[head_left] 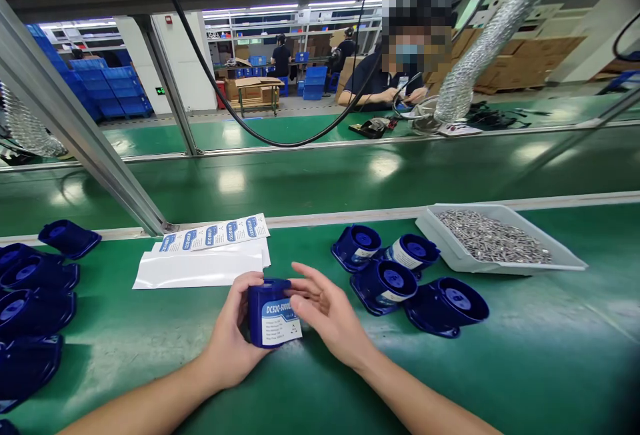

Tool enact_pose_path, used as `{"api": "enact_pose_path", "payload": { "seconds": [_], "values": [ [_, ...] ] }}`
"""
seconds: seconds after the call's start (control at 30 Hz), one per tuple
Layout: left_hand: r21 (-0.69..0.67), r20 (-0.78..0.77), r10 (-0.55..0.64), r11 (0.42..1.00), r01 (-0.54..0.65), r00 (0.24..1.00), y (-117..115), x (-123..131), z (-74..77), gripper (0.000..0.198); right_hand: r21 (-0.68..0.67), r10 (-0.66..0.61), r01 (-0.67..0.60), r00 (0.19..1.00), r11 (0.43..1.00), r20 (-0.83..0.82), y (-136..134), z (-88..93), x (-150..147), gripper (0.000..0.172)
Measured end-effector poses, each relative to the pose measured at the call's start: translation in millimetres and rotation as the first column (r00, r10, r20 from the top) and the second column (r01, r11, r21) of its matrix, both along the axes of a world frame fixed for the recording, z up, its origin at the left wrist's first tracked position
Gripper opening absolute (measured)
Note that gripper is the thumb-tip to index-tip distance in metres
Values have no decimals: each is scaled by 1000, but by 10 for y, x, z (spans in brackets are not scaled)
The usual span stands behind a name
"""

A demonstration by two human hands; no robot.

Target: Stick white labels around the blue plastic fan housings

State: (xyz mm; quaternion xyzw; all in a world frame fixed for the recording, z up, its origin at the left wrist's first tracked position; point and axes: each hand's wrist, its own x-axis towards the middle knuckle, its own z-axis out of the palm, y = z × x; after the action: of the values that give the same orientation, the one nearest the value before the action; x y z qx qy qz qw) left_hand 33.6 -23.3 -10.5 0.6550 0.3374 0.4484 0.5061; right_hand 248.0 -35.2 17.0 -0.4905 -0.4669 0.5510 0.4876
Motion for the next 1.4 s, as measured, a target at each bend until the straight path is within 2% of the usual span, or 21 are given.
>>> {"api": "enact_pose_path", "payload": {
  "seconds": [0.07, 0.13, 0.23, 0.4, 0.5, 0.67, 0.87, 0.97, 1.03, 1.1, 1.2, 1.27, 1.33, 1.4],
  "values": [
    [74, -40, -11, 997, 14, 999, -13, 8, -5, 71, -6, 80, -80, 997, 997, 7, -29, 13, -64, 85],
    [131, -81, -13, 991, 24, 997, -19, 13, 0, 68, -13, 110, -110, 994, 994, 15, -46, 21, -121, 78],
    [216, -142, 22, 976, 10, 990, -27, 19, 27, 65, -57, 91, -92, 996, 994, -23, -40, 13, -162, 76],
    [426, -234, 136, 905, -24, 963, -42, 31, 98, 59, -85, 61, -72, 990, 994, -126, -32, -38, -193, 87],
    [460, -245, 159, 888, -29, 956, -34, 28, 119, 60, -76, 42, -51, 991, 996, -124, -54, -54, -233, 88],
    [364, -228, 128, 931, -37, 965, -17, 11, 134, 60, -35, 35, -34, 999, 999, 23, -85, -37, -288, 89],
    [222, -158, 113, 972, -76, 981, -14, -12, 98, 69, -23, 120, -118, 968, 993, 221, -135, -11, -251, 103],
    [58, -102, 153, 987, -148, 983, 21, -11, 74, 78, 3, 203, -213, 935, 977, 290, -163, -26, -208, 130],
    [-60, -21, 189, 980, -190, 982, 50, 2, 75, 88, 28, 231, -240, 954, 970, 190, -163, -50, -208, 153],
    [-109, 75, 172, 981, -164, 982, 66, 22, 86, 96, 43, 205, -206, 978, 978, 29, -142, -73, -237, 164],
    [-95, 186, 56, 995, -39, 981, 51, 39, 88, 94, 17, 115, -114, 990, 993, -84, -81, -91, -272, 156],
    [-81, 191, 28, 997, -13, 981, 33, 21, 77, 77, 28, 68, -66, 994, 997, -80, -34, -95, -240, 142],
    [-35, 88, 57, 998, -54, 994, 32, -24, 66, 62, 95, 54, -54, 999, 994, 2, 11, -98, -151, 132],
    [56, -70, 85, 995, -81, 994, 55, -81, 73, 61, 166, 79, -104, 986, 981, 148, 51, -102, -30, 128]
  ]
}}
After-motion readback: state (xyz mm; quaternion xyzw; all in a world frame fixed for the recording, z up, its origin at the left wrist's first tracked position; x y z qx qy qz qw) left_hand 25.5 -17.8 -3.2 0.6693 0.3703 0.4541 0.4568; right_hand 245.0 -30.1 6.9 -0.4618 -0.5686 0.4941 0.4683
